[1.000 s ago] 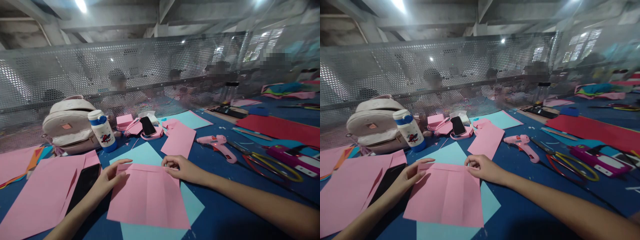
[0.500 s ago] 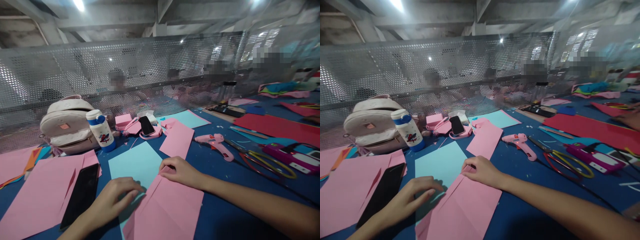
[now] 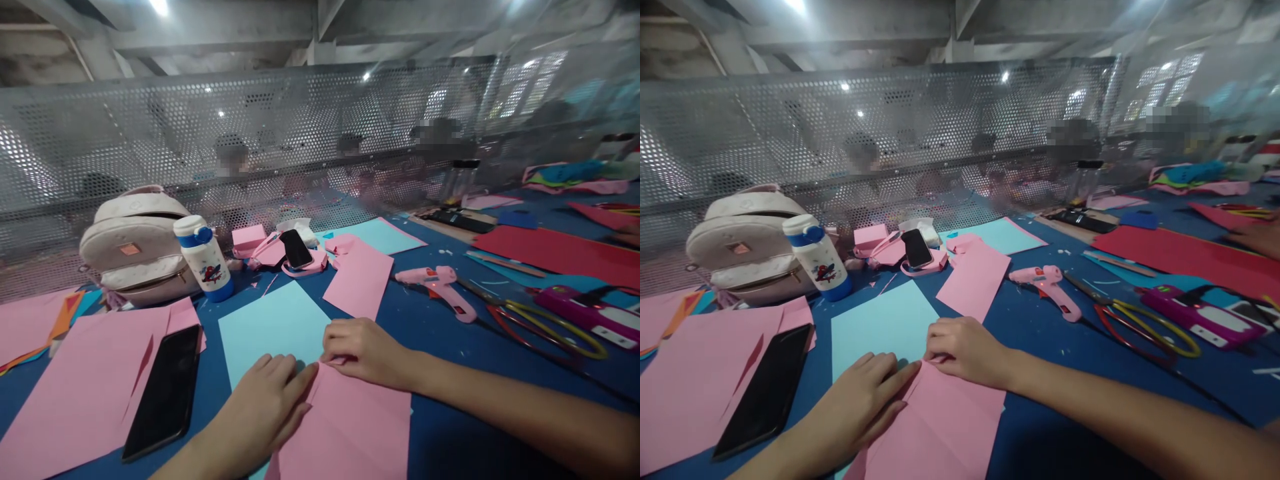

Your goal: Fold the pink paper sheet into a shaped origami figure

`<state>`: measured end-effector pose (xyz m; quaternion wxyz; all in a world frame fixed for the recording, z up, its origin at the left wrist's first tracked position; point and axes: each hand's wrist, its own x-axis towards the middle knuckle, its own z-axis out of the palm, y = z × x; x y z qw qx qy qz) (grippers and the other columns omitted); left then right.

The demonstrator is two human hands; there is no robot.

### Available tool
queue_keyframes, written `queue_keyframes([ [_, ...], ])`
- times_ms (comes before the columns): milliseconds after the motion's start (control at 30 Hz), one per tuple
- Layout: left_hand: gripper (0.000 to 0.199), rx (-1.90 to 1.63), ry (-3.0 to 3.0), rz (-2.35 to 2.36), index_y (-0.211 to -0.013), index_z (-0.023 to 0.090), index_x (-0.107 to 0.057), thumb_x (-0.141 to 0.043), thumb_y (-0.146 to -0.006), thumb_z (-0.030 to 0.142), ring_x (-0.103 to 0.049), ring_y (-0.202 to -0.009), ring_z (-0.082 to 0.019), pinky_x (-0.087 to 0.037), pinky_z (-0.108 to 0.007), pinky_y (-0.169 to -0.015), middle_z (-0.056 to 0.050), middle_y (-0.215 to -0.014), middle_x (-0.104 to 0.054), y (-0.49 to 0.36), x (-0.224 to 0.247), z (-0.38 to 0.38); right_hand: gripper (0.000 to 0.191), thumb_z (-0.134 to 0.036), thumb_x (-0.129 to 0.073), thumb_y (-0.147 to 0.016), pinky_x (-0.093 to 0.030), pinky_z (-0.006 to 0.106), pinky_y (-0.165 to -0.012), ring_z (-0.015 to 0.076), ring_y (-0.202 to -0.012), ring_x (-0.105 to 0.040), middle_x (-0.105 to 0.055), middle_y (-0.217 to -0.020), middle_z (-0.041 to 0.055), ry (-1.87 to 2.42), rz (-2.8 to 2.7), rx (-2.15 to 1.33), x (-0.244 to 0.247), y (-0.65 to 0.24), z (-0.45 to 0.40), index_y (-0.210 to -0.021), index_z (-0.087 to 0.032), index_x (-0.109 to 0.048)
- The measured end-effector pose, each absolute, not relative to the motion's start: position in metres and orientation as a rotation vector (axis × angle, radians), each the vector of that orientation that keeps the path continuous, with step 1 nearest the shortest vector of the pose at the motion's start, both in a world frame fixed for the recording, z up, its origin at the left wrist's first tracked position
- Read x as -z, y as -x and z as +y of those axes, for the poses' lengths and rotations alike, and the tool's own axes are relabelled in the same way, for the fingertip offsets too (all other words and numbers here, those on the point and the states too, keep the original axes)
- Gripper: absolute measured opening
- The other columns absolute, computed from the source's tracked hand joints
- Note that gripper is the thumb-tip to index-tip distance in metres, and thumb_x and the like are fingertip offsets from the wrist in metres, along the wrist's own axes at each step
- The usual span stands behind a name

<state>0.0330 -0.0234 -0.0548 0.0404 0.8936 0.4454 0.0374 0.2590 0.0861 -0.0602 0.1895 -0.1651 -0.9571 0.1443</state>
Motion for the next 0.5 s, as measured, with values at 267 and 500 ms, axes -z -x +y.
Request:
queue_keyframes([
  [267,0.042,-0.158,-2.722,1.325,-0.143,0.023,-0.035,-0.037,-0.102,0.031,-0.051,-0.086,-0.023,-0.039,-0.036,-0.076,-0.008,-0.104,-0.056,-0.033,0.054,-0.019,0.016,-0.012,-0.057,-0.084,-0.039,0.03,-0.07,0.0182,-0.083,-0.054,-0.066,-0.091,0.0051,0.271,-2.933,-0.09,0.042,-0.262,0.083,-0.091,-0.018,-0.07],
  [500,0.04,-0.113,-2.741,1.262,-0.139,0.028,-0.038,-0.041,-0.1,0.026,-0.051,-0.081,-0.023,-0.038,-0.035,-0.068,-0.006,-0.097,-0.055,-0.034,0.051,-0.015,0.021,-0.024,-0.052,-0.094,-0.041,0.031,-0.075,0.0185,-0.089,-0.057,-0.064,-0.104,0.0068,0.362,-2.942,-0.304,0.029,-0.268,0.075,-0.097,-0.019,-0.072],
])
